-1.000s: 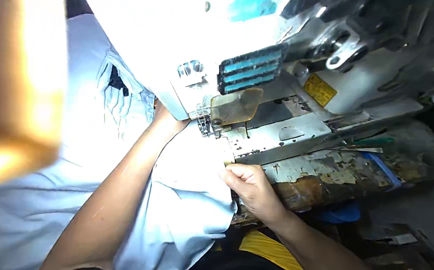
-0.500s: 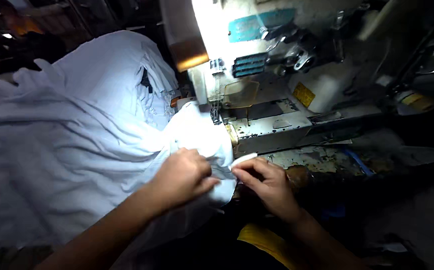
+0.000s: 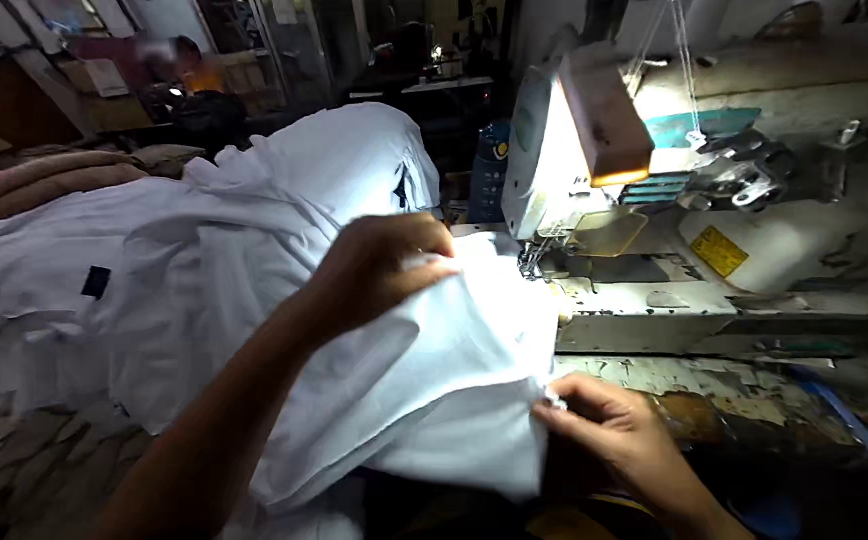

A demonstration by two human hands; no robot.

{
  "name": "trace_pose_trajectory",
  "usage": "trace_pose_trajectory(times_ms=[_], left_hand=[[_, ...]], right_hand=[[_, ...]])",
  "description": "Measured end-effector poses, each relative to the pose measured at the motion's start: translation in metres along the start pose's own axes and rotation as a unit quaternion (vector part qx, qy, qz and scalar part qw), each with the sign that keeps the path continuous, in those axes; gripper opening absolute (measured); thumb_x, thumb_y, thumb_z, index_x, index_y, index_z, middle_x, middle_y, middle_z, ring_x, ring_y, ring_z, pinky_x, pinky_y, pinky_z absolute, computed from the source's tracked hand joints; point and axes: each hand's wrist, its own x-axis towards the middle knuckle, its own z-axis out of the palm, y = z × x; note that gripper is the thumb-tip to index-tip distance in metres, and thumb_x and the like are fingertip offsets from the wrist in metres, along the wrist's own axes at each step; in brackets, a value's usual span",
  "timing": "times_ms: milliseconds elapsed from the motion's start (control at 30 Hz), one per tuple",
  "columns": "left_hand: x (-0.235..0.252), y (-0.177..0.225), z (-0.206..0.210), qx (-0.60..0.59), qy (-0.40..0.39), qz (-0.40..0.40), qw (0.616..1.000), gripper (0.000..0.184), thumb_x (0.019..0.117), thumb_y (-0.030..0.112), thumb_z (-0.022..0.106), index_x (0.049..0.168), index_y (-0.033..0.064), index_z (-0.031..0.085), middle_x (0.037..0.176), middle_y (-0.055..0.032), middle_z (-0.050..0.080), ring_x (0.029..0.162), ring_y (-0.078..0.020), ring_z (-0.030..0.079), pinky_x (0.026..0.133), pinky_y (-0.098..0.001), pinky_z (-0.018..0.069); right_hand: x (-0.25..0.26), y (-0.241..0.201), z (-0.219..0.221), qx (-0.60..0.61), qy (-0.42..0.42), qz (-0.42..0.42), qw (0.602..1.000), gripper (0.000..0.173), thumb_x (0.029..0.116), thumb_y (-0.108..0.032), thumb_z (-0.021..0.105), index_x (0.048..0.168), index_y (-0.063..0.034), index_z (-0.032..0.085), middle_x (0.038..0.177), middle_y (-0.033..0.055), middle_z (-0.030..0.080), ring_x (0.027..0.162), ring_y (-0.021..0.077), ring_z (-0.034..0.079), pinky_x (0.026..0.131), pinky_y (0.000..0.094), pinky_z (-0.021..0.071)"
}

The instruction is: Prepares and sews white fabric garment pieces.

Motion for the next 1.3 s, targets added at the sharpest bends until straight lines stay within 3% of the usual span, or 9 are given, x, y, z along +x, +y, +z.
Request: trace_pose_trajectory(times_ms=[133,233,300,467,567,700,867,1100,1300], left_hand=[[0.006,-0.042,0.022,-0.028,0.090,-0.069,0.993,0.009,0.0895,0.008,0.069,0.094,0.0006,0.068,0.093,-0.0049,0.068,0.086,-0.0028,0.062,0.081,-0.0186,0.0516],[-0.007,-0.084,0.074,0.019,0.023,-0.162,0.986,0.004,0.0887,-0.001,0.066,0.089,-0.0040,0.069,0.097,-0.0172,0.069,0.095,-0.0283,0.066,0.086,-0.0477,0.0534],[-0.018,-0.096,0.097,0.079,-0.032,-0.177,0.980,0.013,0.0905,-0.007,0.061,0.089,-0.0018,0.073,0.110,-0.0209,0.071,0.113,-0.0438,0.063,0.097,-0.0644,0.0459],[0.009,-0.036,0.102,-0.054,0.025,-0.080,0.995,0.022,0.0940,0.009,0.055,0.095,0.0046,0.076,0.108,-0.0071,0.074,0.116,-0.0184,0.063,0.105,-0.0351,0.0463],[0.025,-0.023,0.112,-0.073,-0.068,-0.022,0.995,0.023,0.0958,0.025,0.063,0.103,0.0084,0.078,0.104,-0.0025,0.073,0.112,-0.0169,0.063,0.101,-0.0373,0.0450],[0.022,-0.030,0.126,-0.112,-0.096,-0.077,0.986,0.018,0.0893,0.024,0.072,0.101,0.0128,0.079,0.097,0.0029,0.068,0.099,-0.0089,0.061,0.090,-0.0247,0.0479],[0.019,-0.043,0.131,-0.227,-0.079,-0.080,0.967,0.024,0.0860,0.013,0.079,0.107,0.0018,0.078,0.106,-0.0116,0.070,0.108,-0.0194,0.062,0.097,-0.0346,0.0484],[0.027,-0.042,0.124,-0.224,-0.134,-0.080,0.962,0.015,0.0907,0.010,0.073,0.101,-0.0008,0.078,0.105,-0.0169,0.069,0.109,-0.0266,0.061,0.099,-0.0413,0.0452],[0.013,-0.029,0.108,-0.296,-0.076,-0.090,0.948,0.006,0.0899,0.000,0.071,0.093,-0.0049,0.072,0.093,-0.0105,0.067,0.093,-0.0128,0.062,0.087,-0.0284,0.0503]], right_hand=[[0.043,0.011,-0.012,-0.293,0.209,-0.230,0.904,0.009,0.0923,-0.016,0.070,0.091,-0.0073,0.067,0.089,0.0024,0.068,0.095,0.0026,0.063,0.093,0.0171,0.0484],[0.062,0.045,-0.010,-0.374,0.212,-0.275,0.860,0.011,0.0913,-0.012,0.069,0.085,-0.0068,0.076,0.085,0.0104,0.069,0.094,0.0222,0.063,0.094,0.0350,0.0482],[0.066,0.065,-0.005,-0.372,0.204,-0.277,0.862,0.014,0.0920,-0.013,0.065,0.084,-0.0100,0.076,0.081,0.0069,0.063,0.094,0.0229,0.059,0.092,0.0351,0.0441],[0.063,0.073,-0.002,-0.338,0.216,-0.276,0.873,0.011,0.0922,-0.013,0.065,0.087,-0.0121,0.075,0.089,0.0059,0.063,0.103,0.0196,0.057,0.098,0.0315,0.0420],[0.066,0.074,-0.001,-0.327,0.220,-0.284,0.874,0.010,0.0921,-0.013,0.065,0.088,-0.0124,0.074,0.092,0.0054,0.062,0.104,0.0184,0.055,0.099,0.0306,0.0406],[0.063,0.075,-0.005,-0.323,0.218,-0.287,0.875,0.011,0.0918,-0.012,0.065,0.088,-0.0114,0.075,0.091,0.0072,0.065,0.104,0.0197,0.057,0.099,0.0311,0.0418],[0.063,0.072,-0.006,-0.336,0.205,-0.277,0.877,0.017,0.0931,-0.014,0.063,0.086,-0.0086,0.078,0.086,0.0118,0.072,0.097,0.0235,0.062,0.096,0.0322,0.0427],[0.065,0.062,-0.009,-0.373,0.187,-0.263,0.870,0.021,0.0910,-0.012,0.061,0.087,-0.0031,0.079,0.084,0.0190,0.071,0.088,0.0339,0.063,0.089,0.0407,0.0453],[0.069,0.043,-0.008,-0.261,0.192,-0.145,0.935,0.026,0.0980,-0.015,0.059,0.110,0.0042,0.073,0.105,0.0191,0.072,0.097,0.0203,0.068,0.091,0.0322,0.0532]])
